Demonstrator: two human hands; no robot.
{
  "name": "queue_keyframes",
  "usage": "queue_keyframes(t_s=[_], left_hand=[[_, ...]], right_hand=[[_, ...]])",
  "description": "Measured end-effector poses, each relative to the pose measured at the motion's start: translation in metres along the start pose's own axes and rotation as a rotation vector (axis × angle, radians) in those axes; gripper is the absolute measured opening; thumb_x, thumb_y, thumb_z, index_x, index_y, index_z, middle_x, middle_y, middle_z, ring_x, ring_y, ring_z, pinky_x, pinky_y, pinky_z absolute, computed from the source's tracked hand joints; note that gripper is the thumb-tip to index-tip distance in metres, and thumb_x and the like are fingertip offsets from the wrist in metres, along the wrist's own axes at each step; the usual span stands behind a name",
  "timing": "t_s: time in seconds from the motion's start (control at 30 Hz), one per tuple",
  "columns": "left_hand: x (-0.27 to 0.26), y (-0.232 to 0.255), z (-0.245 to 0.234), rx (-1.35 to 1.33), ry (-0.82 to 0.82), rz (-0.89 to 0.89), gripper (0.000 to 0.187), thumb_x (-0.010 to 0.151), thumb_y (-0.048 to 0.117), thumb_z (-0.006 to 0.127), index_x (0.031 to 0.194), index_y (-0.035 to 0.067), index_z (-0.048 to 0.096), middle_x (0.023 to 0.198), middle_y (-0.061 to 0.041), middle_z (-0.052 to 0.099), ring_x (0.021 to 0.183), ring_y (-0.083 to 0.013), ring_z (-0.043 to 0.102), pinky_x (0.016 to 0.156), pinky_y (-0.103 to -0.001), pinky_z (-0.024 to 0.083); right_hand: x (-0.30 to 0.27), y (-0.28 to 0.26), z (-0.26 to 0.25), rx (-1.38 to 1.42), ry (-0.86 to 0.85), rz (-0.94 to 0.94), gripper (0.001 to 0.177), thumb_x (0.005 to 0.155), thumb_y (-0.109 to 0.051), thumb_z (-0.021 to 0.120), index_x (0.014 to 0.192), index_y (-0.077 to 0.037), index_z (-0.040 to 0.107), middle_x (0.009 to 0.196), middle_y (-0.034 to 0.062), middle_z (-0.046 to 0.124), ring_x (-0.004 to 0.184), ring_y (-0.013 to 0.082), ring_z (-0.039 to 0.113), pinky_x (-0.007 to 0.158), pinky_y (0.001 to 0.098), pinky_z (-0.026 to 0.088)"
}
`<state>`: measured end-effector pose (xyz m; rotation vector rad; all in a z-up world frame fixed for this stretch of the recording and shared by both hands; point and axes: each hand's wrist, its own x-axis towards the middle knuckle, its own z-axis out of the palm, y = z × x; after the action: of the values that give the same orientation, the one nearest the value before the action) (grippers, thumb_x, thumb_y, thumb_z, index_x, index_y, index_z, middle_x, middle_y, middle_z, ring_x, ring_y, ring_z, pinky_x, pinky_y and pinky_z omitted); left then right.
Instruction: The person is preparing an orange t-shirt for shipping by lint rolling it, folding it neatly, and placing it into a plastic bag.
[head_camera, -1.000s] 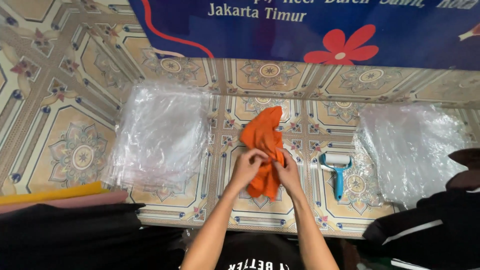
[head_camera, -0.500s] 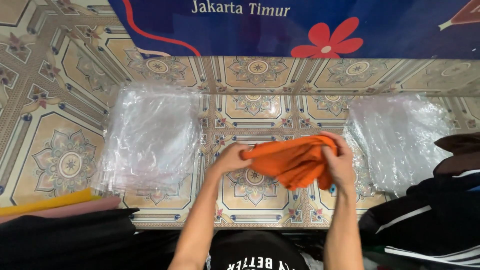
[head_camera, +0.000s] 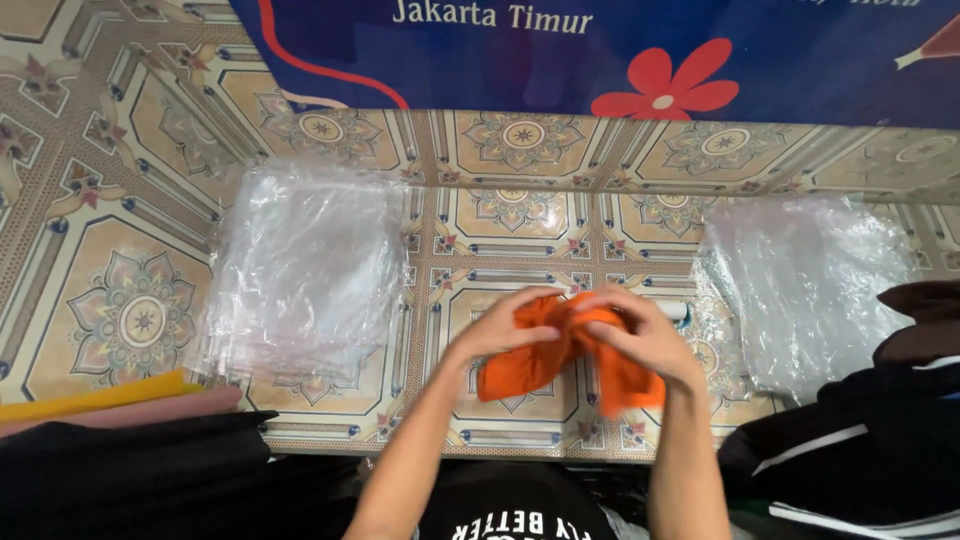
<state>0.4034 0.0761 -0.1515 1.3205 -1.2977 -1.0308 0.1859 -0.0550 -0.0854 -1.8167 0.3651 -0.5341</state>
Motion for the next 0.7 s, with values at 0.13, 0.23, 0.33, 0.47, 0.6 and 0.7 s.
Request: queue_keyframes(t_s=[0.13,0.23,0.33,0.47,0.6,0.7], left_hand=[[0.015,-0.017,0.022,-0.149,0.064,-0.043,0.040,0.087,0.030,0.085,0.123,0.018,0.071,0.109,0.001,0.075,0.106,-0.0069,0.063,0.100,-0.030,0.051],[0.023,-0.007,0.016,-0.097,0.254,0.020,0.027,0.090,0.022,0.081,0.114,0.011,0.073,0.101,-0.003,0.072,0.097,-0.0119,0.063,0.089,-0.031,0.054],[0.030,-0.019,0.003,0.127,0.342,0.183,0.021,0.087,0.023,0.084,0.104,0.014,0.077,0.098,-0.003,0.068,0.092,-0.0169,0.066,0.083,-0.029,0.054],[0.033,-0.031,0.001,0.013,0.278,0.214,0.020,0.089,0.024,0.083,0.102,0.012,0.074,0.094,-0.003,0.067,0.090,-0.0121,0.060,0.082,-0.027,0.050],[0.025,-0.032,0.007,-0.144,-0.014,0.132,0.019,0.101,0.028,0.069,0.108,0.010,0.067,0.094,-0.001,0.063,0.095,-0.0118,0.055,0.085,-0.030,0.047],[0.017,-0.036,0.007,-0.198,-0.152,0.019,0.024,0.101,0.033,0.071,0.113,0.013,0.066,0.100,0.003,0.067,0.097,-0.0066,0.055,0.086,-0.025,0.048]], right_hand=[[0.018,0.011,0.011,0.037,0.067,-0.011,0.015,0.086,-0.007,0.081,0.098,-0.001,0.075,0.095,0.0132,0.069,0.089,0.0222,0.064,0.081,0.0371,0.055],[0.018,-0.024,0.007,-0.063,0.170,0.066,0.038,0.087,-0.007,0.077,0.125,-0.005,0.073,0.101,0.0158,0.073,0.094,0.0233,0.067,0.085,0.0423,0.056],[0.014,-0.040,0.003,-0.270,0.214,0.095,0.046,0.083,-0.012,0.082,0.128,-0.012,0.074,0.100,0.0170,0.076,0.097,0.0324,0.073,0.087,0.0448,0.057],[0.017,-0.031,-0.003,-0.430,0.212,-0.046,0.033,0.081,-0.014,0.083,0.114,-0.018,0.079,0.102,0.0083,0.075,0.097,0.0310,0.069,0.090,0.0436,0.055],[0.020,-0.018,0.002,-0.358,0.308,-0.205,0.013,0.088,-0.011,0.077,0.100,-0.018,0.081,0.097,0.0019,0.076,0.089,0.0243,0.071,0.084,0.0372,0.055],[0.020,-0.031,0.013,-0.271,0.451,-0.226,0.013,0.092,-0.003,0.072,0.101,-0.011,0.077,0.093,0.0095,0.075,0.079,0.0271,0.070,0.075,0.0379,0.057]])
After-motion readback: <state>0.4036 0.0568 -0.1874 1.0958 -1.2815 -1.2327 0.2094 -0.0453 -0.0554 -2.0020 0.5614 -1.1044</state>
